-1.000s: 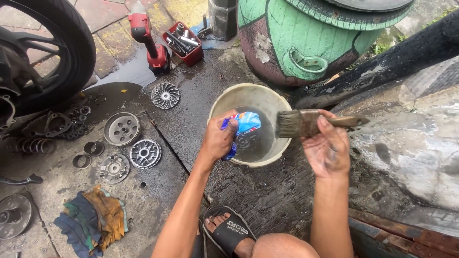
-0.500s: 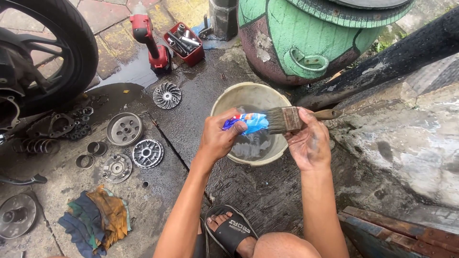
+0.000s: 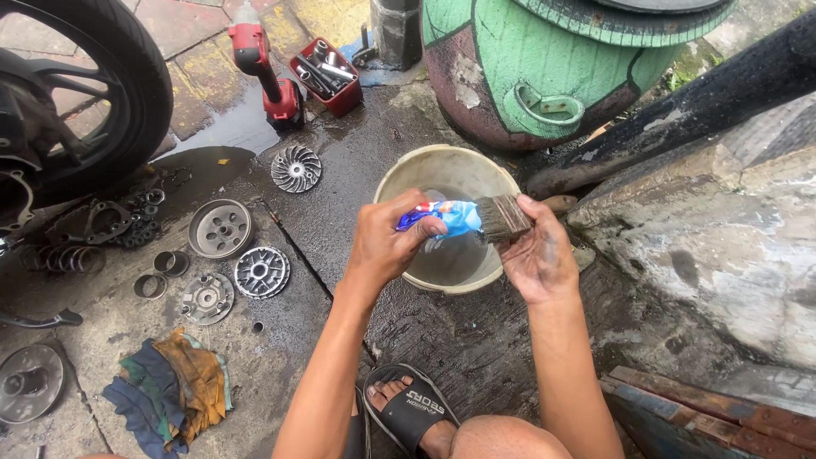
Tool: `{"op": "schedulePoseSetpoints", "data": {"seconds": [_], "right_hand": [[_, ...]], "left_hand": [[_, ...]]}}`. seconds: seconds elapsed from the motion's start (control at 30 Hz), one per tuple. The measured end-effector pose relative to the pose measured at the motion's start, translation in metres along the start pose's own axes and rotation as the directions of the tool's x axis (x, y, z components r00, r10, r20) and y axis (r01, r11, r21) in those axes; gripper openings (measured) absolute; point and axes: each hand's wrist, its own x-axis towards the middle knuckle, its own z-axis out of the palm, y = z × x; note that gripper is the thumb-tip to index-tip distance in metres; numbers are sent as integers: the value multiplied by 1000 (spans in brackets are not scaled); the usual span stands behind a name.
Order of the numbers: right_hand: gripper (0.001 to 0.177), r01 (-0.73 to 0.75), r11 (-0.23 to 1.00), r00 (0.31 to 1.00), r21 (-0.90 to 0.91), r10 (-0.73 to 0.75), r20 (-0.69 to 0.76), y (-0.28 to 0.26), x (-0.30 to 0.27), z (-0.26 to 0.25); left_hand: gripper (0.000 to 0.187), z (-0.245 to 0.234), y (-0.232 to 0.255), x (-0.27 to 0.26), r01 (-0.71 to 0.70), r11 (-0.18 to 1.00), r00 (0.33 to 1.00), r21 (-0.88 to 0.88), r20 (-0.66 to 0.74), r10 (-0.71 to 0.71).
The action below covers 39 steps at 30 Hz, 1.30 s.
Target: Cleaning various motorcycle engine components in a bucket of solvent using a brush and sponge
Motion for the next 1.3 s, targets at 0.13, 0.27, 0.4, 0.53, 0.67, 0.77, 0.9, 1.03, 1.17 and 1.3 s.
{"op": "schedulePoseSetpoints", "data": {"seconds": [0.13,0.27,0.4,0.53,0.67,0.77,0.9,1.03,1.17,1.3], "right_hand": [[20,-83,996,996,19,83,-23,15,21,-33],[18,-244,969,969,46,245,-24,15,23,-27],[17,-361,924,929,125,369,-39,19,30,-33],[17,-416,893,903,173,428,-40,9,21,-25],[28,-390,862,920,324,376,108,-17,21,-56],[31,-330,865,944,377,303,131,-50,22,-83],[32,-299,858,953,418,245,177,-69,16,-93],[26,-271,866,962,420,262,80,-60,27,-106],[25,-262,857,953,445,303,-23,-52,33,-114],[33,-273,868,946,416,322,-50,-54,37,-131]], "left_hand": [[47,-8,5,0,-14,994,1000,113,-3,15],[44,-11,6,5,-3,973,999,232,-40,12],[41,-19,4,6,94,955,996,282,-31,-89],[36,-34,34,4,281,959,960,49,-7,-281],[51,-28,49,-1,417,886,852,-202,426,-304],[60,8,57,-5,414,894,724,-169,657,-211],[86,109,25,-50,392,901,374,184,863,-339],[86,176,-24,-116,281,919,309,275,881,-358],[87,211,-88,-152,523,831,428,190,785,-449],[84,219,-117,-165,620,775,436,125,766,-473]]}}
